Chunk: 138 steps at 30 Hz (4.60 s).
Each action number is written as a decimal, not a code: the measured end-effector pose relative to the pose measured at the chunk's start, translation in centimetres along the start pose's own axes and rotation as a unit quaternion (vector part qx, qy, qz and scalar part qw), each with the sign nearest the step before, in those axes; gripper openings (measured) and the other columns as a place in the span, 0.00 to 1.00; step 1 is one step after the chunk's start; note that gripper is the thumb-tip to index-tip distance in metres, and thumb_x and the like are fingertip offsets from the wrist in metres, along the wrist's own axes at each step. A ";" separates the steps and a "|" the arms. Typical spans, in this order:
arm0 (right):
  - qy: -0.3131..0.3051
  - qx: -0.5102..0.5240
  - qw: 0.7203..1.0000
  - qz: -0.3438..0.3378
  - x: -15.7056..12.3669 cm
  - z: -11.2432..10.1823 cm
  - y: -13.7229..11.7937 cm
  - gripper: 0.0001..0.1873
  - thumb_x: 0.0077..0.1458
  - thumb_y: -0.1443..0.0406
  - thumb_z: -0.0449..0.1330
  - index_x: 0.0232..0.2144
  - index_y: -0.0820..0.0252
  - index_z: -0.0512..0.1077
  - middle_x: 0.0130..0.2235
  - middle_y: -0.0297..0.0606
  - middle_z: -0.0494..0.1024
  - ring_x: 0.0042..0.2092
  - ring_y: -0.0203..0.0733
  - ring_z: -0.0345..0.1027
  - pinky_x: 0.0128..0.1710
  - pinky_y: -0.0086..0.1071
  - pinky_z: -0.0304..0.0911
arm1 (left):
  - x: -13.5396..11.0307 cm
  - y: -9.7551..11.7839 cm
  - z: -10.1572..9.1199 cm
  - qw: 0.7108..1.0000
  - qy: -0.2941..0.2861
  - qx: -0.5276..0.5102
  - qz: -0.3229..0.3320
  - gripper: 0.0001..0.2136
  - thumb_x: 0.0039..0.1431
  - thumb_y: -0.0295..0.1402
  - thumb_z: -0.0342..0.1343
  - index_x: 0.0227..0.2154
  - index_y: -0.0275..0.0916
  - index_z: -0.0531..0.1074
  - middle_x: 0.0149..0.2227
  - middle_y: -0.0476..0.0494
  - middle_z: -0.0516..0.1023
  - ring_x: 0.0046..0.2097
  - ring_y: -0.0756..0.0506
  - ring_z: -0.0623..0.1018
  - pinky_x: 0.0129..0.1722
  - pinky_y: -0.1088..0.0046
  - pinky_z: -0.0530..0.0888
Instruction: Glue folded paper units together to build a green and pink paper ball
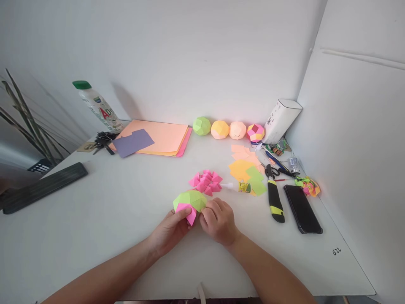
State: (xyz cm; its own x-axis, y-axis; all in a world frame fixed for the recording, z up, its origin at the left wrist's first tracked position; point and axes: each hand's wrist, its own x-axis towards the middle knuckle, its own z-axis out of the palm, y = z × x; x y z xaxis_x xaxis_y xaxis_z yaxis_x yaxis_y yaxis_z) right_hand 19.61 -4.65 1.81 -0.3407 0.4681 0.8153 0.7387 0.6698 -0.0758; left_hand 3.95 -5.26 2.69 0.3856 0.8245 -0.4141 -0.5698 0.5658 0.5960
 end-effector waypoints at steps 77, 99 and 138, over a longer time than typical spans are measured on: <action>0.003 -0.011 0.997 -0.080 0.4 -1.2 -1.2 0.10 0.51 0.78 0.57 0.31 0.59 0.71 0.22 0.33 0.67 0.28 0.38 0.62 0.23 0.31 0.60 | -0.2 -0.3 0.2 0.991 -0.108 -0.073 -0.042 0.10 0.52 0.36 0.61 0.34 0.35 0.76 0.35 0.42 0.76 0.40 0.44 0.73 0.45 0.66 0.66; 0.013 -0.038 0.989 -0.139 0.5 -1.3 -2.0 0.10 0.52 0.77 0.56 0.31 0.62 0.75 0.25 0.36 0.71 0.29 0.39 0.63 0.26 0.34 0.64 | -0.5 -0.1 -0.1 0.997 -0.062 -0.046 -0.025 0.10 0.49 0.33 0.62 0.33 0.33 0.76 0.36 0.39 0.79 0.45 0.39 0.75 0.50 0.63 0.67; 0.059 -0.020 0.998 0.004 -0.2 -1.2 -1.3 0.14 0.42 0.80 0.52 0.29 0.58 0.61 0.29 0.39 0.67 0.32 0.43 0.61 0.26 0.35 0.62 | -0.8 -0.5 0.3 0.994 -0.104 -0.023 -0.022 0.05 0.45 0.30 0.65 0.25 0.35 0.75 0.27 0.47 0.72 0.33 0.49 0.69 0.40 0.70 0.66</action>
State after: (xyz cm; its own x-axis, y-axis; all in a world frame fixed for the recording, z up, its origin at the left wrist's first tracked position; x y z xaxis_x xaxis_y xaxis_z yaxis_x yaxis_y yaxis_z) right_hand 19.37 -6.28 2.42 -0.2650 0.4012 0.8768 0.7654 0.6406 -0.0618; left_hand 4.12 -6.20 2.89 0.5500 0.7855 -0.2839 -0.5802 0.6038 0.5466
